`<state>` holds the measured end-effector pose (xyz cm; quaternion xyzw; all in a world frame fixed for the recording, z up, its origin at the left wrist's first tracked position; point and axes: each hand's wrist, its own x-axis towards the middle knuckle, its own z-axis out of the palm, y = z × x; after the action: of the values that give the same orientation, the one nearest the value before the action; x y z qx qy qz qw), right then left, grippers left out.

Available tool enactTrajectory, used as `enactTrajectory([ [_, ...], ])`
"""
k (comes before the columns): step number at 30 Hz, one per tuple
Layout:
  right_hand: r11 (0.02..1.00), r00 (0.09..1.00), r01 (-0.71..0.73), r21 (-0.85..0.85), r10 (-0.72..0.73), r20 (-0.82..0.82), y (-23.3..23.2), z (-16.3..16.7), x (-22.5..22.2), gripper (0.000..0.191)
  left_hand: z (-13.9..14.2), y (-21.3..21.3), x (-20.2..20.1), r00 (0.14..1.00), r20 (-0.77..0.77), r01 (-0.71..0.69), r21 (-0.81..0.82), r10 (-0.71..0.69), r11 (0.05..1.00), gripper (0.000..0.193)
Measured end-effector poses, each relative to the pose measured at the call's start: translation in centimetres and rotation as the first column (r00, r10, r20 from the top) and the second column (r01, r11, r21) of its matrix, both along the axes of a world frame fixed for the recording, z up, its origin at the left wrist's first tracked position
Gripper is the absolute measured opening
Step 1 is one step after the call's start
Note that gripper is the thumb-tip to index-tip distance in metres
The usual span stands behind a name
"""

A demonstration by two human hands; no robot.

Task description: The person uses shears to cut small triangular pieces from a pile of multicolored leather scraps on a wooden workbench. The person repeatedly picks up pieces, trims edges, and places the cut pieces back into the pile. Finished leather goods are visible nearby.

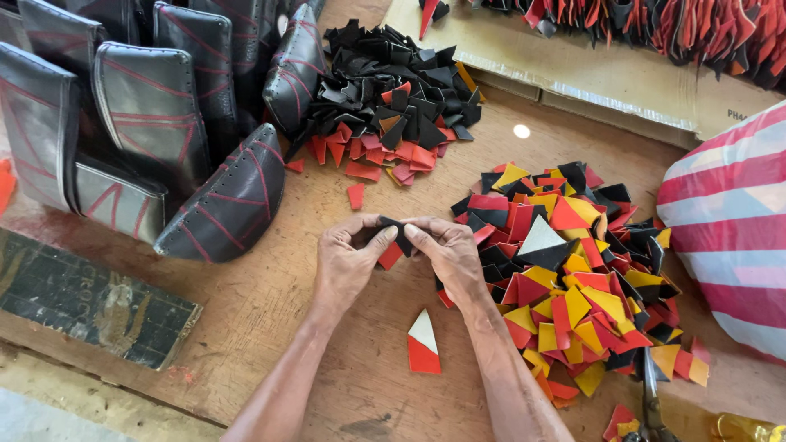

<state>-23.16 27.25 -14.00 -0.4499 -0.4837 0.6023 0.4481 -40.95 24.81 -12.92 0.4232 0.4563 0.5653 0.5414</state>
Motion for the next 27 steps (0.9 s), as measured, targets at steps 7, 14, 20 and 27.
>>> enactTrajectory([
  [7, 1.000, 1.000, -0.010, 0.003, 0.010, 0.007, -0.18, 1.03, -0.26, 0.030, 0.05, 0.51, -0.22, 0.987, 0.149, -0.047, -0.132, 0.067, 0.990, 0.015],
  [14, 1.000, 1.000, 0.017, -0.026, -0.017, -0.013, -0.09, 0.92, -0.25, 0.026, 0.14, 0.46, -0.20, 0.989, 0.126, -0.055, -0.125, 0.071, 0.991, 0.017],
  [20, 1.000, 0.997, 0.012, -0.012, -0.013, -0.076, -0.13, 0.72, -0.12, 0.027, 0.29, 0.41, -0.24, 0.991, 0.105, -0.069, -0.121, 0.082, 0.990, 0.016],
  [27, 1.000, 0.999, 0.009, -0.017, -0.009, -0.036, -0.32, 1.13, -0.12, 0.031, 0.78, 0.36, -0.19, 0.998, -0.002, -0.066, -0.082, 0.066, 0.994, 0.016],
])
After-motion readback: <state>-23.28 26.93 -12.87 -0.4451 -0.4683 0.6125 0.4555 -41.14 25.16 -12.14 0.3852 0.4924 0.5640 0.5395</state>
